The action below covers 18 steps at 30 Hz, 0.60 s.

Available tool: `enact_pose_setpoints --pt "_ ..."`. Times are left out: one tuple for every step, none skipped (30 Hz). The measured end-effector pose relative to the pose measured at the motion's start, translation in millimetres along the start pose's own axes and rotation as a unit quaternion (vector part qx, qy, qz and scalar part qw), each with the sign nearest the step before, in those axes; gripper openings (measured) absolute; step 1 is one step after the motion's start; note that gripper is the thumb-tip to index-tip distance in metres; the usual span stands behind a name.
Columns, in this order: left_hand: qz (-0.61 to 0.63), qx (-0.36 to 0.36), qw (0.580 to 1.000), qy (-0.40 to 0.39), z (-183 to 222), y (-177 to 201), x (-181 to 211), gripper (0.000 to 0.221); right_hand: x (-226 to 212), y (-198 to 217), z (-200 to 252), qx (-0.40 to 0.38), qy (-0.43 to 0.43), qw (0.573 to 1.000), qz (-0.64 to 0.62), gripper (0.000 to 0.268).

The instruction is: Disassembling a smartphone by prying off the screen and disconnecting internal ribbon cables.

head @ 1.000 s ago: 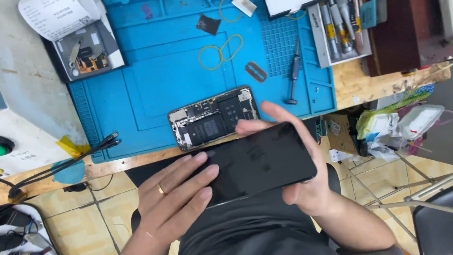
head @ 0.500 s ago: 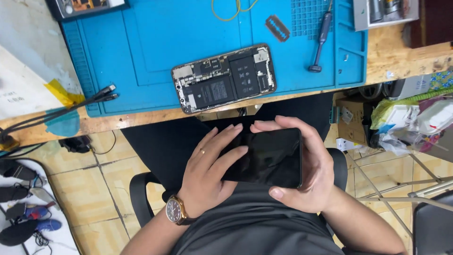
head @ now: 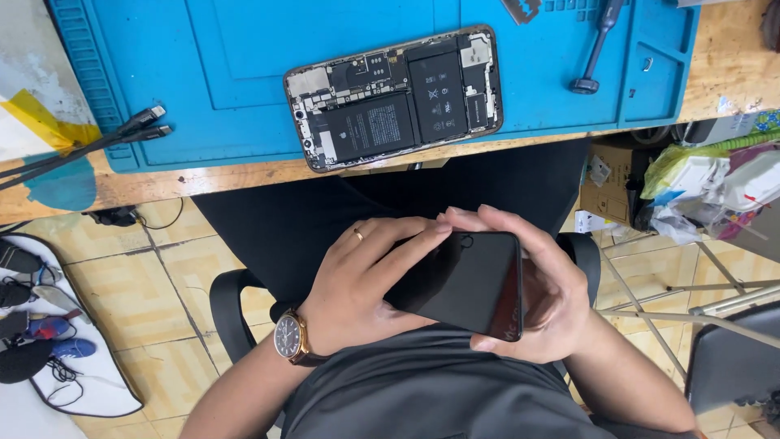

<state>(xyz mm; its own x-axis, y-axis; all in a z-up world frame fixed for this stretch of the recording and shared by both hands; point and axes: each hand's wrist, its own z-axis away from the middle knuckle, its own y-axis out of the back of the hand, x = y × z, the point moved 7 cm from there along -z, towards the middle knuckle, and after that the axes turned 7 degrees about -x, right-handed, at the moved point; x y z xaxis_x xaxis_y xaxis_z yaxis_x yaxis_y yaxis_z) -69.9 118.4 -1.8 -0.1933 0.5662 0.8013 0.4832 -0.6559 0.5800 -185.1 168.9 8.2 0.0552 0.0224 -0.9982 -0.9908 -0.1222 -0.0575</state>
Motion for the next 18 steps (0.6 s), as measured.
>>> enact_pose_setpoints --pt "-0.006 0.001 1.000 0.004 -0.3 0.8 -1.0 0.054 3.1 0.5 0.9 0.004 -0.007 1.000 -0.011 0.079" --pt "-0.004 0.002 1.000 0.007 0.3 0.7 -1.9 0.054 5.1 -0.1 1.0 0.003 -0.009 1.000 -0.012 0.079" --pt "-0.013 0.004 1.000 0.017 0.9 0.8 -3.7 0.055 6.5 0.3 1.2 0.008 -0.007 1.000 -0.009 0.080" --pt "-0.022 0.006 0.999 0.028 1.5 0.8 -5.5 0.057 7.8 0.7 1.7 0.013 -0.006 1.000 -0.006 0.080" --pt "-0.021 0.006 0.999 0.030 2.0 0.4 -6.0 0.057 9.4 0.5 0.9 0.012 -0.008 1.000 -0.007 0.080" --pt "-0.032 0.010 0.999 0.035 2.6 0.7 -6.8 0.055 9.8 -0.3 0.2 0.007 0.000 1.000 -0.014 0.080" --pt "-0.043 0.015 0.998 0.040 2.9 1.0 -7.3 0.054 10.0 -0.8 -0.4 0.002 0.007 1.000 -0.021 0.080" --pt "-0.042 0.015 0.998 0.040 4.6 0.2 -8.0 0.054 8.8 -0.7 -1.4 0.002 0.006 1.000 -0.021 0.080" --pt "-0.060 0.019 0.997 0.053 6.3 0.3 -9.8 0.056 9.0 -0.6 -2.4 0.001 -0.007 1.000 -0.021 0.080" --pt "-0.078 0.023 0.994 0.066 7.7 0.8 -11.7 0.062 9.0 -0.4 -3.6 0.000 -0.018 1.000 -0.021 0.080" --pt "-0.078 0.023 0.994 0.066 7.5 0.2 -11.8 0.062 9.6 -4.5 -3.5 0.000 -0.018 1.000 -0.020 0.080" --pt "-0.105 0.070 0.990 0.058 8.5 6.4 -9.6 0.057 4.7 -2.0 -2.4 0.047 0.017 0.999 0.020 0.072" --pt "-0.132 0.117 0.983 0.051 10.0 12.2 -7.0 0.053 -0.6 0.0 -0.3 0.095 0.052 0.992 0.059 0.065" --pt "-0.133 0.116 0.983 0.051 10.4 10.3 -7.9 0.053 -3.2 -0.7 -1.5 0.096 0.052 0.992 0.058 0.065" --pt "-0.163 0.139 0.975 0.051 12.0 11.4 -7.3 0.050 -8.1 0.5 -1.6 0.118 0.053 0.984 0.122 0.048" --pt "-0.194 0.161 0.966 0.050 13.9 12.5 -6.5 0.047 -13.0 1.3 -1.6 0.139 0.053 0.971 0.186 0.037" --pt "-0.195 0.160 0.966 0.050 12.7 11.4 -5.0 0.047 -18.7 1.5 -3.7 0.141 0.054 0.971 0.185 0.037" --pt "-0.216 0.168 0.960 0.055 12.4 11.5 -2.9 0.047 -22.5 2.2 -5.6 0.146 0.028 0.964 0.221 0.027"
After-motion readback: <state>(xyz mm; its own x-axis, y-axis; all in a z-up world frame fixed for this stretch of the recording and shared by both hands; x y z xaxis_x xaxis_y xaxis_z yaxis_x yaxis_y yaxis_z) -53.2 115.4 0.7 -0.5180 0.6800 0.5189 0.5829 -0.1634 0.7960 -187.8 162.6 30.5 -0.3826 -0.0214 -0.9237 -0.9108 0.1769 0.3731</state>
